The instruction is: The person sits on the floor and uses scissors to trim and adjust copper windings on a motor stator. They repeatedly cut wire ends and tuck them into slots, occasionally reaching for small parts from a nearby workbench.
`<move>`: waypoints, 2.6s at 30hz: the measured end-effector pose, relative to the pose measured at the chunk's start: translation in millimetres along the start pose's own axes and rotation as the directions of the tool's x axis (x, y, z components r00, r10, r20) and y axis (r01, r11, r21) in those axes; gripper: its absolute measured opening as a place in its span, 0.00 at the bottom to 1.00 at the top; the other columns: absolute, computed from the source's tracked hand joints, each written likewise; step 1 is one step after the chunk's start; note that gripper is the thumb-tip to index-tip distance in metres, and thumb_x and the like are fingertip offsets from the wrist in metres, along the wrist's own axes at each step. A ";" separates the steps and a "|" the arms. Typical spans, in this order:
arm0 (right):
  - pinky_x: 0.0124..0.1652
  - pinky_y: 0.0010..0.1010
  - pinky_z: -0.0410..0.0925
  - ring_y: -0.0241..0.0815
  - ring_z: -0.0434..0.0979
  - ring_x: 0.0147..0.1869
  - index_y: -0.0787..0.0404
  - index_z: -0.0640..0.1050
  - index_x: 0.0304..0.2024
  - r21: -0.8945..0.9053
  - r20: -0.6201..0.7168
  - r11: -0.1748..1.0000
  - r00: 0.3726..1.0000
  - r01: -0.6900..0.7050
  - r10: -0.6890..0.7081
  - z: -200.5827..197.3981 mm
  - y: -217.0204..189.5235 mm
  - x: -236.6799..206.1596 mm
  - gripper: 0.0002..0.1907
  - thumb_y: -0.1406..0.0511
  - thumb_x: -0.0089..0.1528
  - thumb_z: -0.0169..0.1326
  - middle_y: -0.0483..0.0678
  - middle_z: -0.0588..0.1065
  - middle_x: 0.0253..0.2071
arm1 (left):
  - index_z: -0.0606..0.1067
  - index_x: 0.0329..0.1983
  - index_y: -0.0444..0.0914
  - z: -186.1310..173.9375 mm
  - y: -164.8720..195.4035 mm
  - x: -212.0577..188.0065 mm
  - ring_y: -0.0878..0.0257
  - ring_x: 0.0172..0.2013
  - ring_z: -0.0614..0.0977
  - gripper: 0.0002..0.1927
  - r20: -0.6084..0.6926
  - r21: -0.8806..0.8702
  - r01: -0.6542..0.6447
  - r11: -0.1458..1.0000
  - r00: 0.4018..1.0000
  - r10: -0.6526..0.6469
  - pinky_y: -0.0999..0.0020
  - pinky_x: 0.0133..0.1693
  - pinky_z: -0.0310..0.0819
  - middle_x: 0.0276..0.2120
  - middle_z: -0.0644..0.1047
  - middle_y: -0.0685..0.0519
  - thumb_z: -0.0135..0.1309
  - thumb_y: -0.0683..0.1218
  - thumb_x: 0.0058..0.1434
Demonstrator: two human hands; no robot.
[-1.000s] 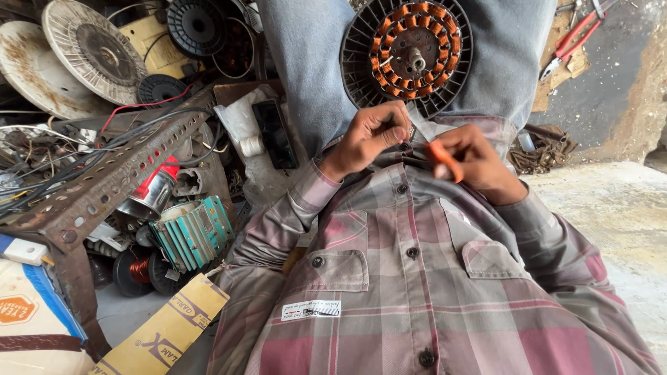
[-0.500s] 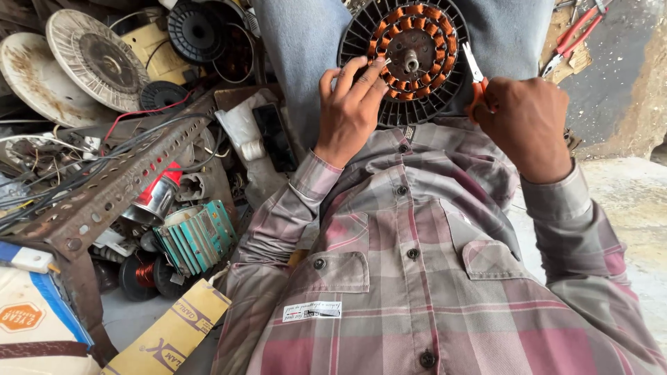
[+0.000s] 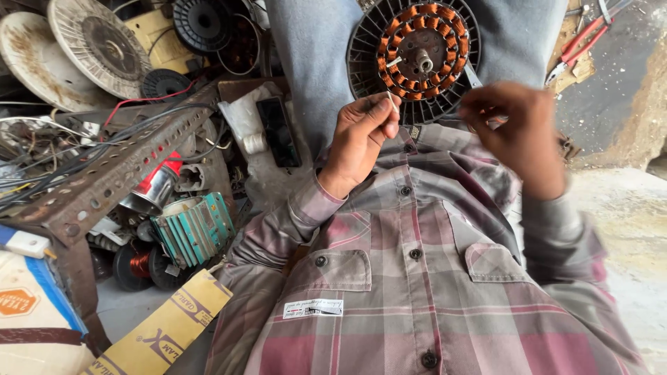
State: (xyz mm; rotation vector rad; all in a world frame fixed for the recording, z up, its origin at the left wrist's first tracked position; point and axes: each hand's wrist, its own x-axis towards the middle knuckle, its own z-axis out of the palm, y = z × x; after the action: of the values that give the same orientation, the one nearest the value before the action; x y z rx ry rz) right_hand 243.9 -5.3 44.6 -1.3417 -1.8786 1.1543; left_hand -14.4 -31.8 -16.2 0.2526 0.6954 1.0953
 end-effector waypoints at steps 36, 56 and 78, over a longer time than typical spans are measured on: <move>0.41 0.22 0.74 0.34 0.81 0.40 0.70 0.79 0.42 0.633 -0.254 0.773 0.934 -0.037 0.252 33.9 54.7 -26.6 0.05 0.79 0.66 0.63 0.50 0.80 0.39 | 0.80 0.49 0.41 21.4 11.3 83.4 0.61 0.44 0.88 0.10 0.522 0.822 -0.560 -0.099 0.674 0.522 0.51 0.71 0.59 0.40 0.86 0.56 0.61 0.47 0.67; 0.45 0.23 0.76 0.34 0.82 0.43 0.71 0.78 0.49 0.525 -0.372 0.848 0.915 0.071 0.154 47.4 58.4 -14.9 0.08 0.80 0.68 0.59 0.49 0.81 0.41 | 0.84 0.46 0.41 6.1 -13.7 52.3 0.37 0.76 0.49 0.11 0.508 0.857 -0.372 -0.356 0.726 0.465 0.34 0.75 0.41 0.76 0.52 0.45 0.63 0.52 0.66; 0.50 0.29 0.78 0.41 0.83 0.52 0.70 0.75 0.47 0.552 -0.466 0.784 0.885 0.284 0.008 59.8 57.8 24.1 0.04 0.79 0.72 0.55 0.56 0.80 0.48 | 0.83 0.49 0.42 19.8 -34.5 68.7 0.44 0.76 0.50 0.07 0.569 0.819 -0.416 -0.395 0.682 0.460 0.28 0.74 0.33 0.74 0.53 0.48 0.61 0.46 0.69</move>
State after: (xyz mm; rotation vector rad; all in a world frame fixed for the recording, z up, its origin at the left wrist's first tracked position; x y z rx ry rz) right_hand 213.4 5.5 -35.7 -0.9590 -1.1063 1.1171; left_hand 42.0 15.8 -45.6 2.2104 1.4898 1.0366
